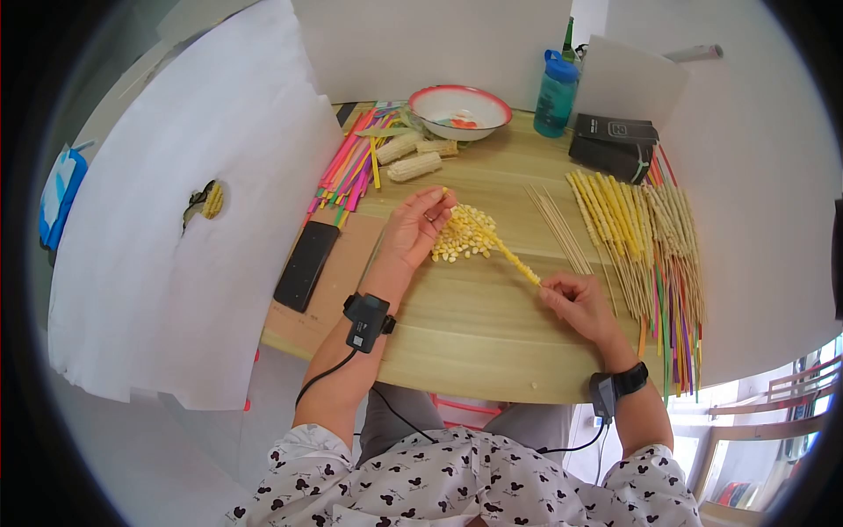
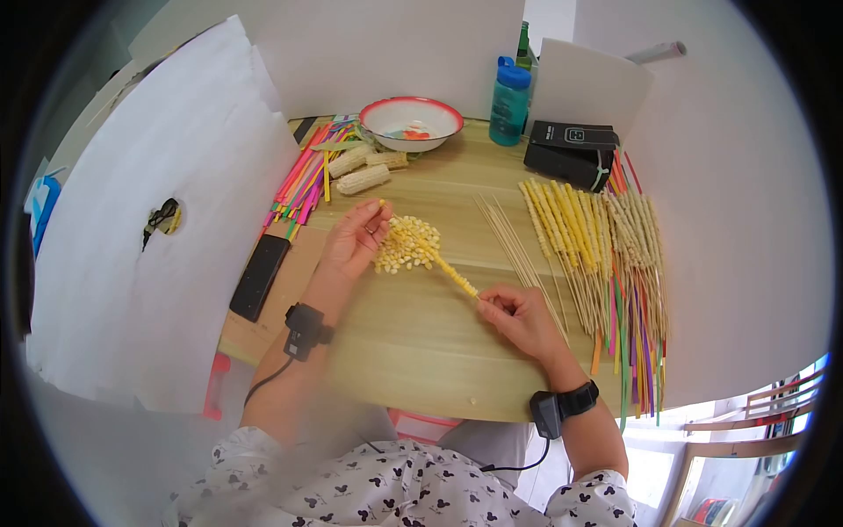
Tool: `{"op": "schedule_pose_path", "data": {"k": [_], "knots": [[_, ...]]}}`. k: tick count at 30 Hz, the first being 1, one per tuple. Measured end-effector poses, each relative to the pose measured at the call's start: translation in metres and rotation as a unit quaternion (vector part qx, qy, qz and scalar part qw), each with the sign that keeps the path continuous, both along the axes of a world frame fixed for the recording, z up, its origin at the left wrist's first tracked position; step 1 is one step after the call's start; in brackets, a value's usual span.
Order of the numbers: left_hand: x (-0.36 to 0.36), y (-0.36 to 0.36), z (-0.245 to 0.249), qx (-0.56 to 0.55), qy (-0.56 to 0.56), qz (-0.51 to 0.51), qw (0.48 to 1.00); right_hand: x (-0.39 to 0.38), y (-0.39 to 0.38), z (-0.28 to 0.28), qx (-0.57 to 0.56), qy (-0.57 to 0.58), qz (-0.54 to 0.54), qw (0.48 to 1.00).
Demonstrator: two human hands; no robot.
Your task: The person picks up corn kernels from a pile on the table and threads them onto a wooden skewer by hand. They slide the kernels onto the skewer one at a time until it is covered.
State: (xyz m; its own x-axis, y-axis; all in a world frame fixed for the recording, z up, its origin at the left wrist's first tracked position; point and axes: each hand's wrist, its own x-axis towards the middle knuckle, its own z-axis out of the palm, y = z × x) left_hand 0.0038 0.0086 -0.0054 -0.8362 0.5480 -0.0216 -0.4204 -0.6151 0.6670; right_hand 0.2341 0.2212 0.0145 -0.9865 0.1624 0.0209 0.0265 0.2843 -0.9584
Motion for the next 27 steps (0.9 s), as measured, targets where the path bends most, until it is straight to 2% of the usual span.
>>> {"op": "schedule_pose_path", "data": {"k": [27], "knots": [[0.0031,0.0012,0.0046,0.011,-0.007,-0.031,0.999,0.0001,0.002,0.0013,0.001,0.002,-0.002,1.0]]}}
